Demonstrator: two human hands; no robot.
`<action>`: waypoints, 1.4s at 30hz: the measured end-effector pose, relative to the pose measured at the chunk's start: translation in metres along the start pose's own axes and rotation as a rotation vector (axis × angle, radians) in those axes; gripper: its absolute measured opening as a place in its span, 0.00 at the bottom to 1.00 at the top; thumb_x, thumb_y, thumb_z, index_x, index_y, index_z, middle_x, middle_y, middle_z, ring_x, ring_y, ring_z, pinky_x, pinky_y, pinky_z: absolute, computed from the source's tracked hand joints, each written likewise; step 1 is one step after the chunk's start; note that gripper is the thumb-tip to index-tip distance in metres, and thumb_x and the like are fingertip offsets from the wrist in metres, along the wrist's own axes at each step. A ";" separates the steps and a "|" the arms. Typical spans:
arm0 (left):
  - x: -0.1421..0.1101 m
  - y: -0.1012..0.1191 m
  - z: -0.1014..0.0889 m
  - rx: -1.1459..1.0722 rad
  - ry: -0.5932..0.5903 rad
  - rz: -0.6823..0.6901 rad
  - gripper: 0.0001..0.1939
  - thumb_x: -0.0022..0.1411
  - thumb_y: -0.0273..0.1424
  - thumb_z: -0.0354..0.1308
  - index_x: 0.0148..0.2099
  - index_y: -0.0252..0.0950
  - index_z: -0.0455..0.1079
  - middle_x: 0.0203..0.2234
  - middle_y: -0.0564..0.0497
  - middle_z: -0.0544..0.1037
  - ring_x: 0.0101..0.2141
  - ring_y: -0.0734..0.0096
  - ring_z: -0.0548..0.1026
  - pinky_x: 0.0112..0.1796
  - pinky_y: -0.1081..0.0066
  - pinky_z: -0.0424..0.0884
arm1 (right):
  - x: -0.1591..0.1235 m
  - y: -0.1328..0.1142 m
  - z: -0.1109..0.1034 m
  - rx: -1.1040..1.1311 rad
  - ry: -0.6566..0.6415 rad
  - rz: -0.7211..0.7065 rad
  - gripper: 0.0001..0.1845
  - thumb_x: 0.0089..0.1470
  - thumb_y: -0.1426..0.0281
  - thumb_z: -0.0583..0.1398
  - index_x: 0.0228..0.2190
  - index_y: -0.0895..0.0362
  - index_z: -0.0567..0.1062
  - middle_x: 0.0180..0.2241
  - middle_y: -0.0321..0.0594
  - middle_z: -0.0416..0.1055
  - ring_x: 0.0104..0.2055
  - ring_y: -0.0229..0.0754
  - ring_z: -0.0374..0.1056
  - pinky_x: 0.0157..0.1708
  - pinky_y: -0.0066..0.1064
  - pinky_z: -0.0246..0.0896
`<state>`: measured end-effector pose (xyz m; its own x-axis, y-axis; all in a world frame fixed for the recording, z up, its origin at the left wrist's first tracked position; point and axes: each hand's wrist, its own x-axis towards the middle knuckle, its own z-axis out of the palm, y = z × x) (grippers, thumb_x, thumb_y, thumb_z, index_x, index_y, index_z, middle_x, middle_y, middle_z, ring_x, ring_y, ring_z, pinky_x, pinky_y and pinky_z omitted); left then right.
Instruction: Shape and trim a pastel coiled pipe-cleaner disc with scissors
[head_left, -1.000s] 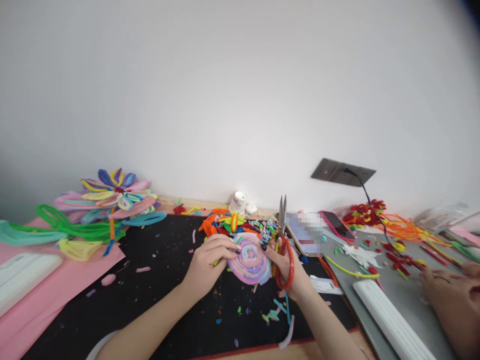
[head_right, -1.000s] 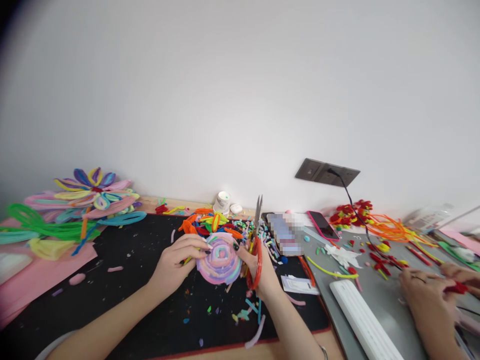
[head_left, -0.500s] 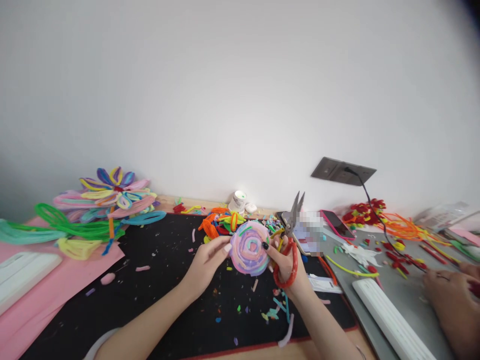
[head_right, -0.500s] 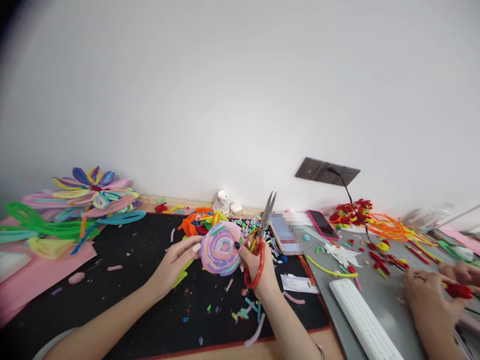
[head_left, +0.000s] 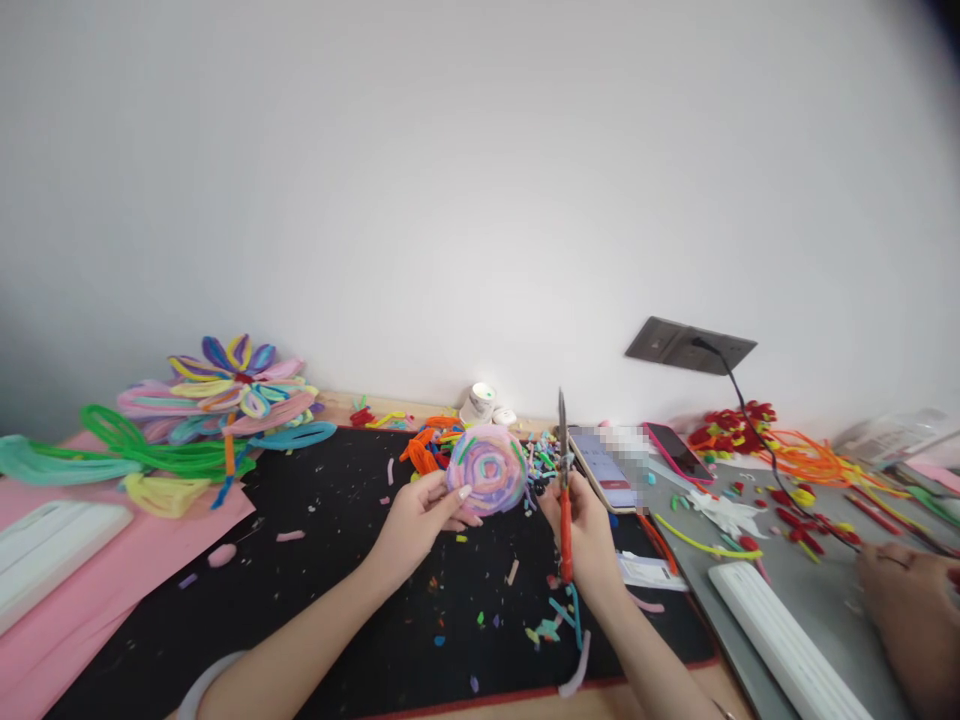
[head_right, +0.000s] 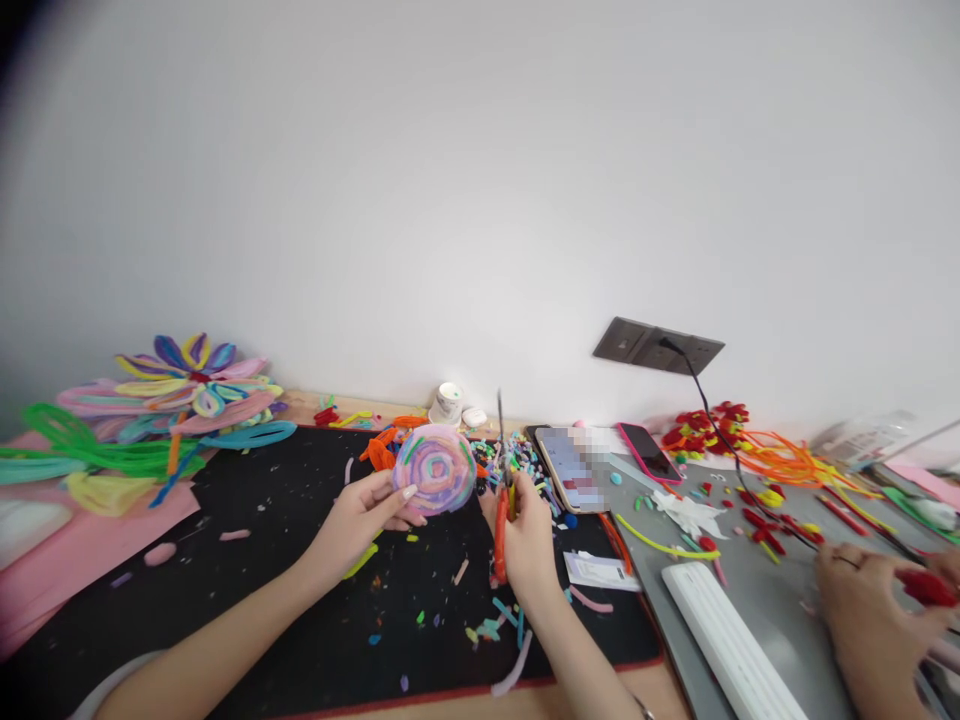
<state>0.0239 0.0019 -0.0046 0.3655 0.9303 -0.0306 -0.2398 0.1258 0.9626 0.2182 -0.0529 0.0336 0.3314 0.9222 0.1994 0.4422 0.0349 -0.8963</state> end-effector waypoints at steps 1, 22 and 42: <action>0.000 0.000 0.000 -0.022 0.008 -0.019 0.22 0.51 0.45 0.65 0.41 0.33 0.73 0.28 0.47 0.82 0.28 0.62 0.80 0.30 0.70 0.73 | -0.002 -0.001 -0.001 -0.056 -0.006 -0.020 0.13 0.47 0.61 0.61 0.26 0.53 0.62 0.21 0.31 0.59 0.23 0.38 0.56 0.23 0.29 0.54; -0.001 -0.003 0.000 -0.098 -0.009 -0.032 0.24 0.53 0.46 0.63 0.45 0.34 0.74 0.45 0.40 0.80 0.46 0.52 0.78 0.42 0.63 0.75 | -0.018 0.000 0.010 -1.077 -0.260 -0.208 0.12 0.56 0.62 0.55 0.37 0.59 0.65 0.35 0.47 0.70 0.38 0.52 0.70 0.31 0.33 0.59; -0.001 -0.003 0.000 -0.072 0.019 0.030 0.23 0.54 0.45 0.62 0.44 0.32 0.73 0.43 0.40 0.81 0.43 0.53 0.79 0.39 0.65 0.77 | -0.018 -0.018 0.009 -1.162 -0.352 -0.239 0.19 0.56 0.57 0.57 0.39 0.62 0.69 0.38 0.50 0.68 0.39 0.54 0.70 0.34 0.36 0.62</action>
<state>0.0244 0.0004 -0.0070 0.3398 0.9405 -0.0080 -0.3150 0.1218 0.9413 0.1963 -0.0668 0.0429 -0.0220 0.9993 0.0309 0.9976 0.0199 0.0670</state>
